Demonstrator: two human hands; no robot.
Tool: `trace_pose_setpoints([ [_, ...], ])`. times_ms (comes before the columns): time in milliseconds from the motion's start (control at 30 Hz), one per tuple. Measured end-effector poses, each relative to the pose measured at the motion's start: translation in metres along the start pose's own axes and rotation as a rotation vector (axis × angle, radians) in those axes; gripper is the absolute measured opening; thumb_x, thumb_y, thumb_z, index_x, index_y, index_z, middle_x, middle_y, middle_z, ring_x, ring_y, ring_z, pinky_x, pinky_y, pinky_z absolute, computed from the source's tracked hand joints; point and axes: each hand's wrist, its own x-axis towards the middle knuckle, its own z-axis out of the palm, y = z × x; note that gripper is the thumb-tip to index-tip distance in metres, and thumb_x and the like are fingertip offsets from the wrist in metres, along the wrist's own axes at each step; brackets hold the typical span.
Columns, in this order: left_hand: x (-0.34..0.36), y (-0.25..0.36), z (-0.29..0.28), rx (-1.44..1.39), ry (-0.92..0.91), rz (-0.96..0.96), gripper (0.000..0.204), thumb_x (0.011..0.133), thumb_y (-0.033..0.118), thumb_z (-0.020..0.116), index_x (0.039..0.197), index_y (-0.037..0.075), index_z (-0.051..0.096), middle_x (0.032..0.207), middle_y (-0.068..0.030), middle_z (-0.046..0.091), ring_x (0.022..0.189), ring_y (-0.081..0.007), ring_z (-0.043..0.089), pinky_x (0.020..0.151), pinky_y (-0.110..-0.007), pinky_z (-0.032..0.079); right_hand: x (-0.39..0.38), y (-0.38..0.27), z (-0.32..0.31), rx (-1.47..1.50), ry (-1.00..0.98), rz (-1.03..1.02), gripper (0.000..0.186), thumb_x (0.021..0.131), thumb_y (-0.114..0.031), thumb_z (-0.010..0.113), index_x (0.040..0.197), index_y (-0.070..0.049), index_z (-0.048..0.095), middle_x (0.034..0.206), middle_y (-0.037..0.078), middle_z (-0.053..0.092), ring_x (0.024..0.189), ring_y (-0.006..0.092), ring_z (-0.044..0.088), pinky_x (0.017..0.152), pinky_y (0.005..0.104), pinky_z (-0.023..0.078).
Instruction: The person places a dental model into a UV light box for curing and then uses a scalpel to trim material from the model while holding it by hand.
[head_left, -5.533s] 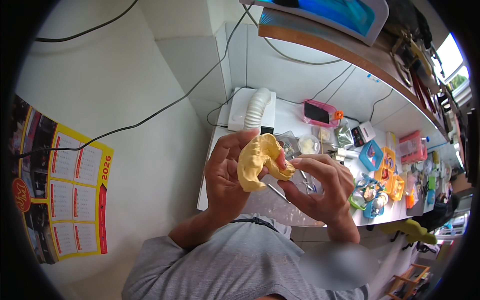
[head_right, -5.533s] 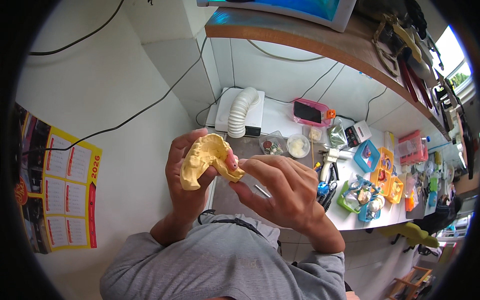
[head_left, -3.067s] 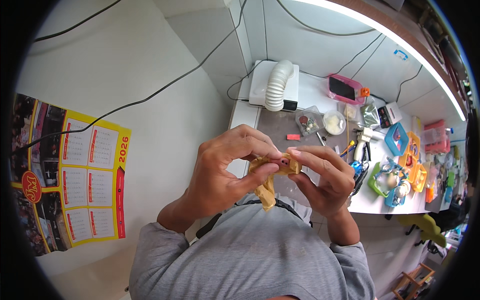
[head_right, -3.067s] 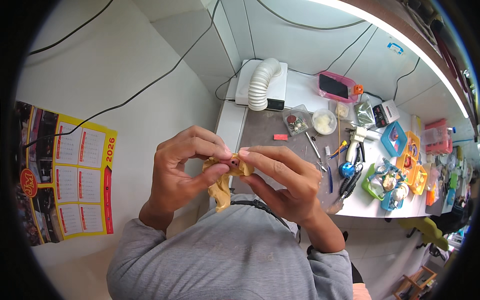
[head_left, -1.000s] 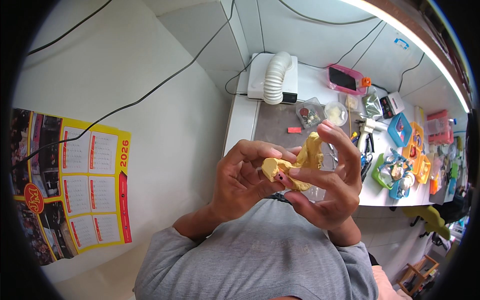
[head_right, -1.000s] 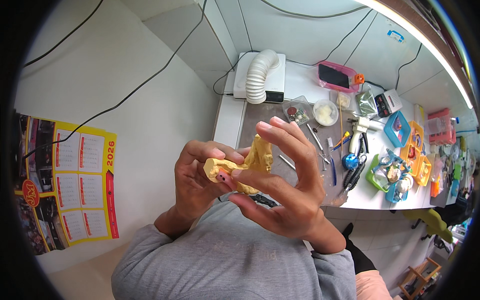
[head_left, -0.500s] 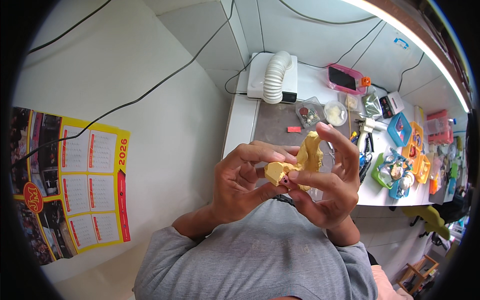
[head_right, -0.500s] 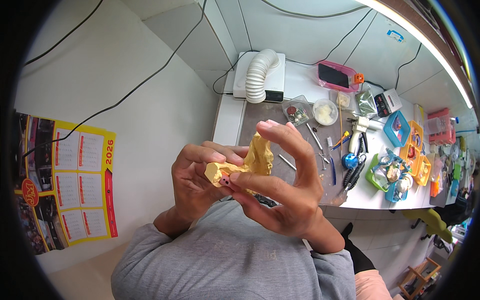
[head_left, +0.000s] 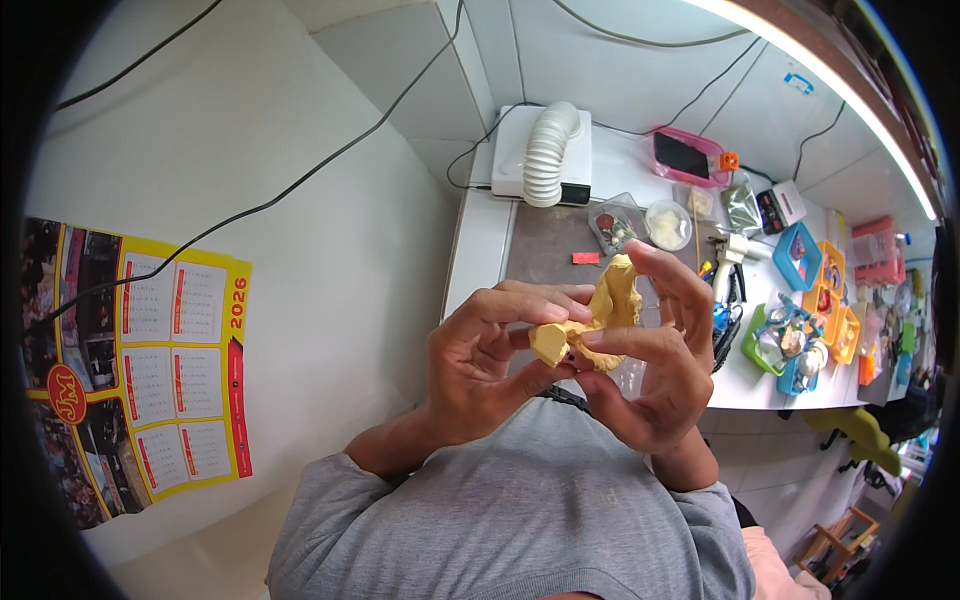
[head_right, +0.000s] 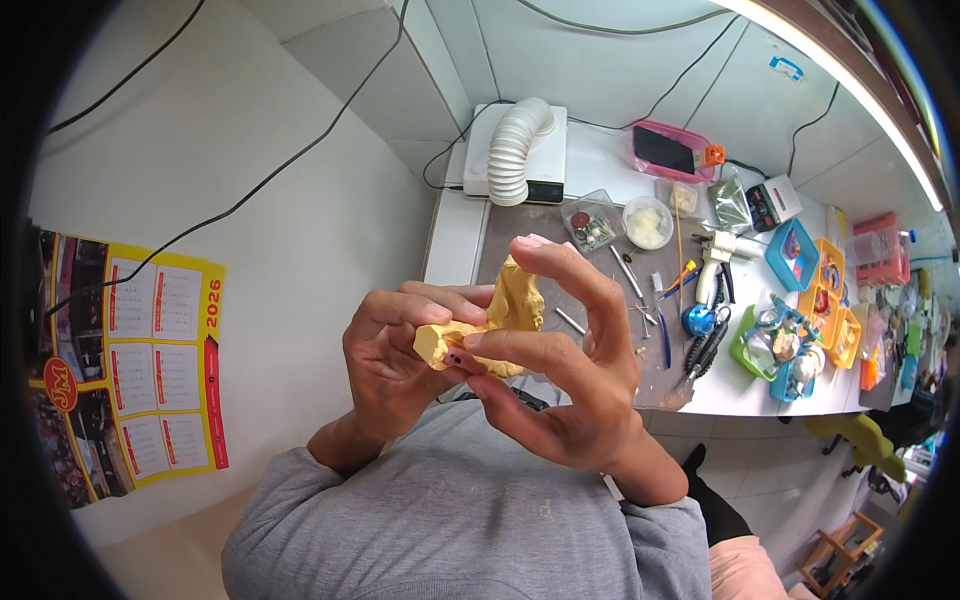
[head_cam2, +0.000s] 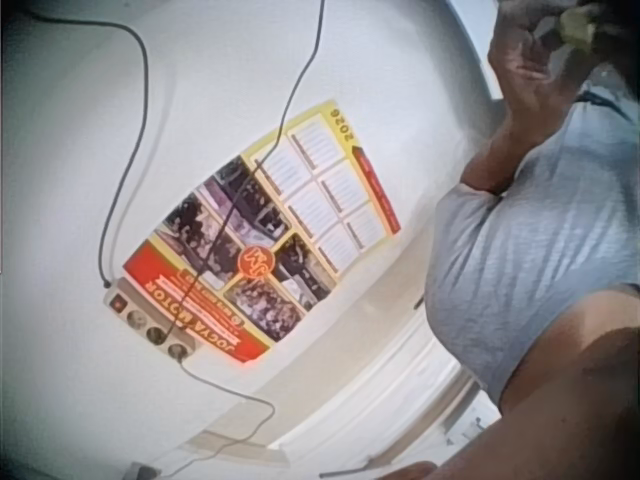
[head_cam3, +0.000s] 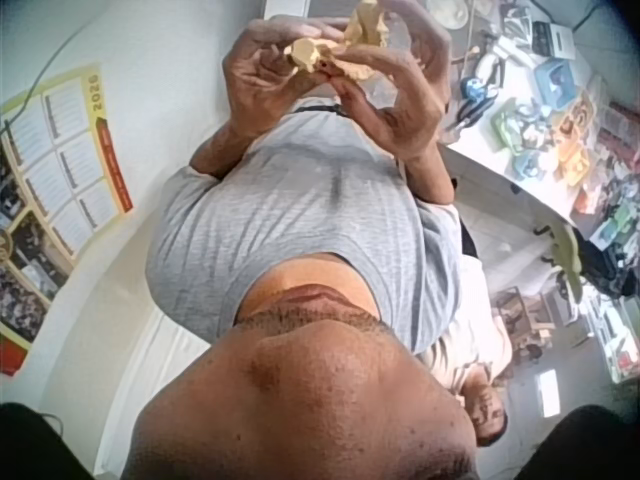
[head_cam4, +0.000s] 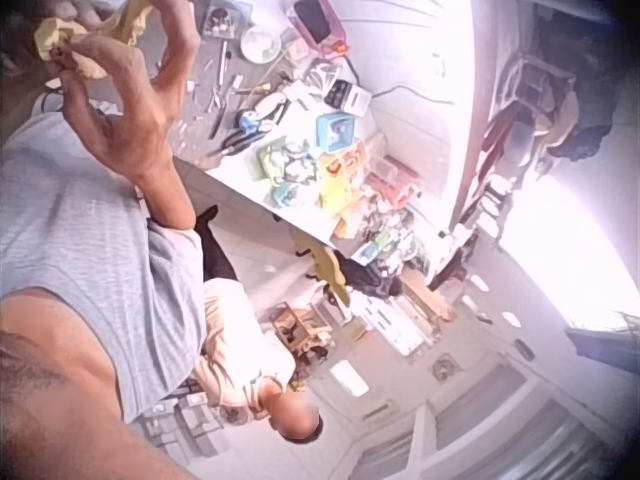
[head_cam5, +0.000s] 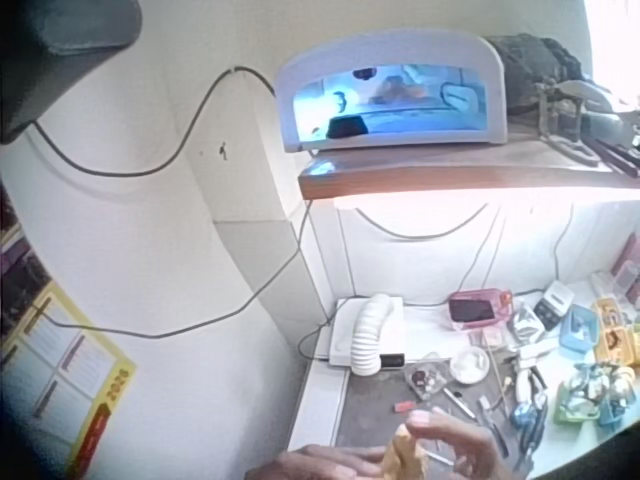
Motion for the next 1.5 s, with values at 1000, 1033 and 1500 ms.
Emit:
trace_pose_setpoints([
  [1000, 0.0081, -0.0037, 0.0005, 0.182, -0.066, 0.125, 0.045, 0.088, -0.004, 0.074, 0.124, 0.004, 0.047, 0.123, -0.0182, 0.057, 0.13, -0.0366, 0.057, 0.105, -0.039, 0.056, -0.0048, 0.0061, -0.0018, -0.027, 0.041, -0.048, 0.033, 0.071, -0.01, 0.088, 0.1, -0.017, 0.075, 0.144, 0.026, 0.049, 0.137, 0.0388, 0.049, 0.115, 0.0551, 0.036],
  [1033, 0.0077, -0.0038, 0.0003, 0.184, -0.061, 0.125, 0.045, 0.088, -0.004, 0.074, 0.124, 0.004, 0.047, 0.122, -0.0182, 0.058, 0.13, -0.0366, 0.057, 0.105, -0.04, 0.056, -0.0054, 0.0071, -0.0017, -0.021, 0.041, -0.058, 0.033, 0.07, -0.01, 0.088, 0.1, -0.017, 0.075, 0.144, 0.026, 0.049, 0.137, 0.0388, 0.049, 0.115, 0.0547, 0.036],
  [1500, 0.0054, -0.0043, -0.0016, 0.266, -0.018, 0.097, 0.043, 0.087, -0.001, 0.077, 0.122, 0.004, 0.053, 0.118, -0.0165, 0.063, 0.122, -0.0306, 0.063, 0.1, -0.038, 0.059, -0.0041, 0.009, -0.0016, -0.024, -0.02, -0.026, 0.03, 0.068, -0.008, 0.084, 0.096, -0.015, 0.074, 0.146, 0.023, 0.049, 0.136, 0.0379, 0.049, 0.113, 0.0521, 0.039],
])
